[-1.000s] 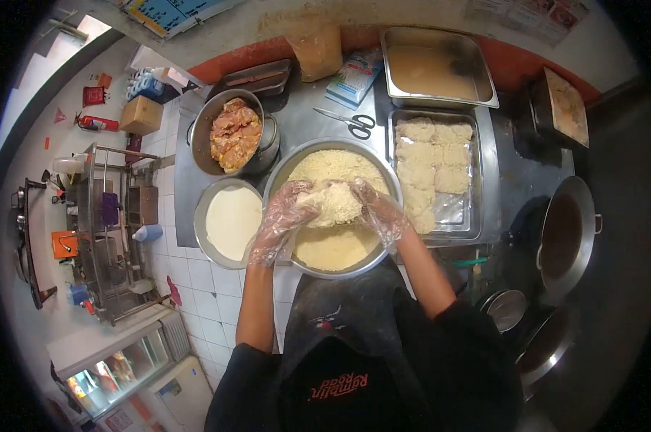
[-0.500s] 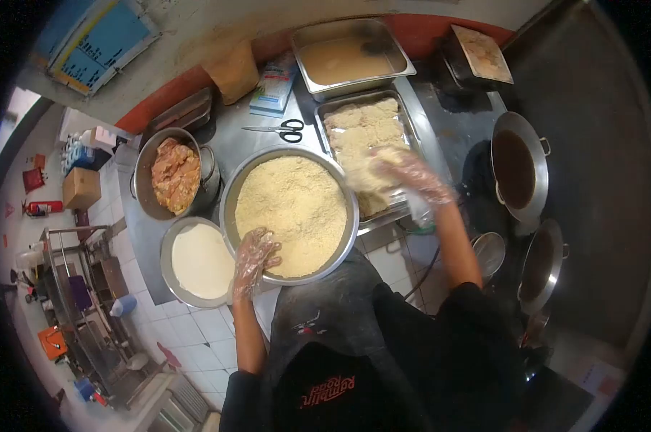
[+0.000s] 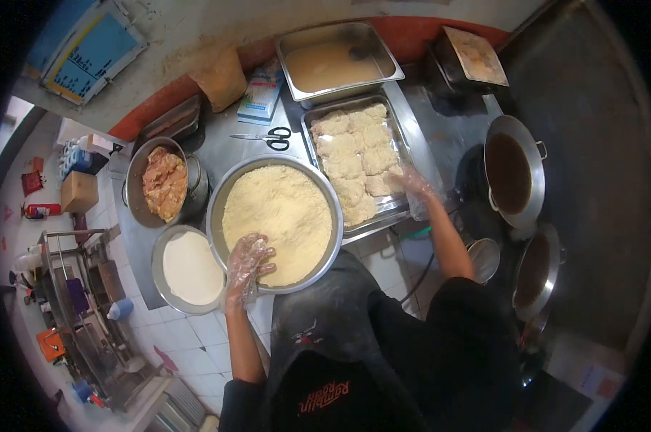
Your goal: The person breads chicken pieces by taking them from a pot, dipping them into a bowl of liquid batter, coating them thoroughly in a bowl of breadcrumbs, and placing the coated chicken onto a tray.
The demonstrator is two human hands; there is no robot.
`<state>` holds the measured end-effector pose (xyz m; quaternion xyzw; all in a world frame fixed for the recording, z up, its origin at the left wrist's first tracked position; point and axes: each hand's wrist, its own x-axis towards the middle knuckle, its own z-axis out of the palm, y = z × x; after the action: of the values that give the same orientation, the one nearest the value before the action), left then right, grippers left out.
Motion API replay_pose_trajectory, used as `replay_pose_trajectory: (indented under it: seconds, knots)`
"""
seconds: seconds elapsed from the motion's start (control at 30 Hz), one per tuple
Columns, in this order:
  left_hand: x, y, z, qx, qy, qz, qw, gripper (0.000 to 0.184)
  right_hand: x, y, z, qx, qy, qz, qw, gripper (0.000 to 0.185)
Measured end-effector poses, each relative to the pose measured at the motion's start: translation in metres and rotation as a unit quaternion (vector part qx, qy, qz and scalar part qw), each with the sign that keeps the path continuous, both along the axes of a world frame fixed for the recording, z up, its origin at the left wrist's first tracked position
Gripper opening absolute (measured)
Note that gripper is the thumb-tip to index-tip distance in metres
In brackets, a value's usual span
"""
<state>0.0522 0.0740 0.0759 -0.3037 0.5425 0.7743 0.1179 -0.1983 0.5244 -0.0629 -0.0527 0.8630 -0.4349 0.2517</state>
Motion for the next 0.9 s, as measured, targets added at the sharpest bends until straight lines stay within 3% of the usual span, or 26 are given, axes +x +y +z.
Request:
replay_pose_trajectory:
  seconds: [0.17,0.23,0.37,0.4,0.43,0.47,0.53,0.6,0.67,0.73,0.77,0.8,0.83,0.9]
  knots:
    - [-0.006,0.022,0.010,-0.020,-0.010,0.013,1.000,0.043,-0.001,0.005,-0.008,-0.002,0.012,-0.003,1.000,0.064]
    - [-0.007,0.026,0.007,-0.032,-0.009,-0.001,0.999,0.043,-0.003,0.000,0.018,0.096,0.096,0.057,0.989,0.071]
    - [-0.007,0.026,0.007,-0.099,-0.010,-0.046,0.994,0.045,0.009,-0.023,0.104,0.209,0.047,0.028,0.976,0.074]
    - [-0.006,0.023,0.001,-0.104,-0.013,-0.033,0.994,0.045,0.003,-0.014,0.098,0.206,0.080,0.057,0.974,0.071]
    - [-0.004,0.020,-0.011,-0.251,0.051,-0.089,0.962,0.045,-0.003,-0.012,0.091,0.199,0.114,0.087,0.970,0.067]
    - [-0.001,0.017,-0.019,-0.393,0.109,-0.144,0.902,0.046,0.005,-0.026,0.120,0.177,0.132,0.081,0.972,0.058]
    - [-0.003,0.023,-0.022,-0.421,0.089,-0.150,0.890,0.047,0.023,-0.070,0.189,-0.022,0.027,0.077,0.996,0.052]
    - [0.005,0.018,-0.046,-0.506,0.185,-0.226,0.811,0.047,0.037,-0.118,0.201,-0.109,-0.025,0.113,0.987,0.043]
    - [0.013,0.017,-0.032,-0.465,0.204,-0.222,0.833,0.047,0.067,-0.178,0.209,-0.138,-0.098,0.111,0.979,0.025]
    - [0.028,0.004,-0.018,-0.417,0.232,-0.218,0.851,0.047,0.098,-0.237,0.204,0.019,-0.086,0.177,0.980,0.022]
    - [0.038,-0.006,-0.012,-0.394,0.239,-0.205,0.863,0.046,0.100,-0.256,0.184,0.021,-0.079,0.188,0.979,0.022]
    - [0.047,-0.019,-0.004,-0.372,0.245,-0.193,0.874,0.045,0.099,-0.274,0.155,0.015,0.062,0.284,0.957,0.020]
    - [0.058,-0.032,0.017,-0.277,0.245,-0.158,0.915,0.044,0.104,-0.294,0.141,0.007,0.197,0.369,0.909,0.019]
    - [0.081,-0.067,0.037,-0.326,0.233,-0.155,0.903,0.043,0.109,-0.363,0.185,0.053,0.201,0.367,0.907,0.019]
